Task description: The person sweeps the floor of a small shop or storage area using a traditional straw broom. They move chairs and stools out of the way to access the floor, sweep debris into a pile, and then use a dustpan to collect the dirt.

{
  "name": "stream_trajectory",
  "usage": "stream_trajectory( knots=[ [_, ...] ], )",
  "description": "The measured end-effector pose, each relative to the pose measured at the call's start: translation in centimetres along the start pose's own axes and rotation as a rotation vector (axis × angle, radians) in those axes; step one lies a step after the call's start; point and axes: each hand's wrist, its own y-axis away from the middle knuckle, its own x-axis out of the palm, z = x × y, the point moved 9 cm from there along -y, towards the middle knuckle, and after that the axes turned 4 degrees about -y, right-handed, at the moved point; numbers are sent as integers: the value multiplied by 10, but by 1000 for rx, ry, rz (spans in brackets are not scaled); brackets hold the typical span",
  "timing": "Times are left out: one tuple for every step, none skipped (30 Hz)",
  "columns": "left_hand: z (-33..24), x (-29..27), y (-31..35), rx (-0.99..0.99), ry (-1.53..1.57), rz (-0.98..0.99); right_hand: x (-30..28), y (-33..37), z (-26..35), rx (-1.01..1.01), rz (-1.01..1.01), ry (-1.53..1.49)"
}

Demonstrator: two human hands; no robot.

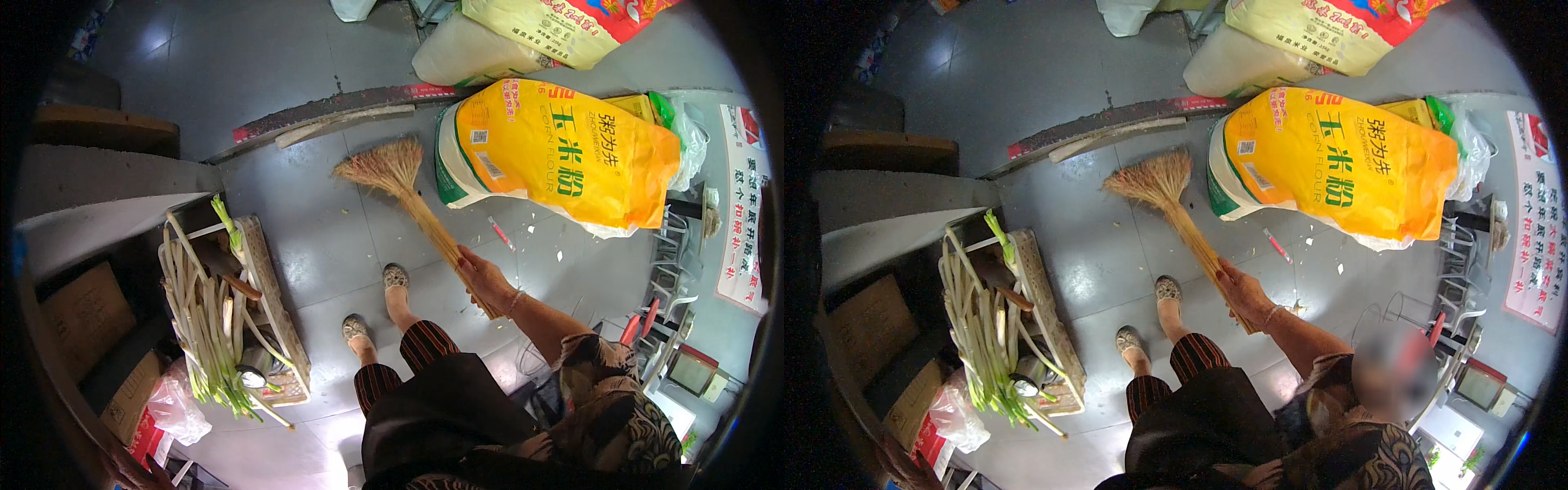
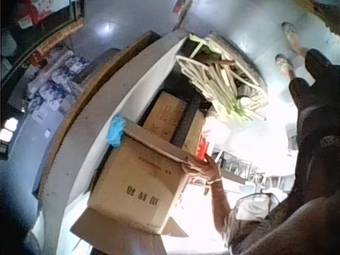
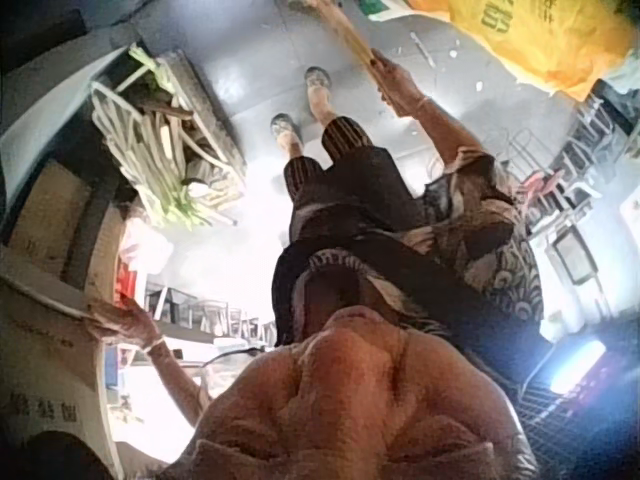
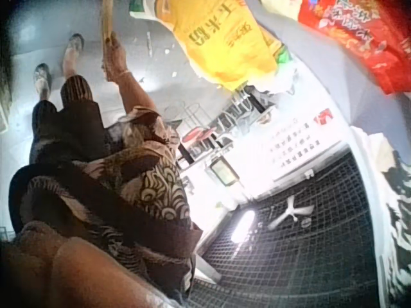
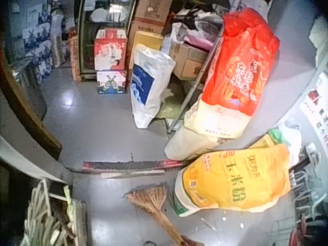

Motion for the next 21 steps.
stream_trajectory(
  knots=[
    [-1, 0, 0, 4, -1, 9, -3, -1, 14, -87, -19, 19],
    [-2, 0, 0, 15, -5, 15, -7, -5, 28, -172, -56, -35],
    [-4, 1, 1, 28, -8, 25, -9, -15, 40, -210, -60, -83],
    [-5, 2, 1, 40, -13, 40, -14, -30, 59, -316, -124, -63],
    [-3, 3, 2, 18, 0, 48, -19, -59, 61, -180, -148, -125],
    [-3, 3, 2, 27, 30, 39, -18, -77, 69, -268, -159, -167],
    [-2, 3, 1, 39, 60, 25, -10, -94, 56, -228, -131, -177],
    [-1, 2, 2, 44, 95, 10, 0, -106, 35, -175, -102, -123],
    [-1, 5, 3, 58, 36, 26, 10, -107, 9, -193, -75, -73],
    [-1, 5, 4, 72, 21, 21, 19, -105, -19, -165, -33, -14],
    [0, 6, 5, 84, 4, 10, 20, -90, -43, -235, -93, 73],
    [1, 5, 7, 95, -17, -3, 21, -73, -72, -202, -124, 180],
    [4, 4, 7, 80, 10, -23, 22, -54, -94, -179, -96, 133],
    [7, 6, 8, 54, -18, -1, 22, -29, -110, -189, -78, 78],
    [9, 6, 8, 55, -32, -16, 23, -6, -122, -130, -61, 123],
    [9, 6, 9, 56, -45, -27, 23, 16, -113, -215, -76, 134],
    [10, 6, 9, 53, -50, -43, 25, 28, -103, -215, -91, 193],
    [11, 5, 10, 54, -56, -59, 29, 36, -82, -276, -119, 233],
    [11, 5, 10, 57, -65, -74, 37, 39, -67, -255, -115, 280],
    [11, 6, 10, 70, -58, -79, 45, 37, -32, -427, -130, 210],
    [10, 7, 11, 82, -54, -78, 57, 22, -12, -433, -90, 169]
  ],
)
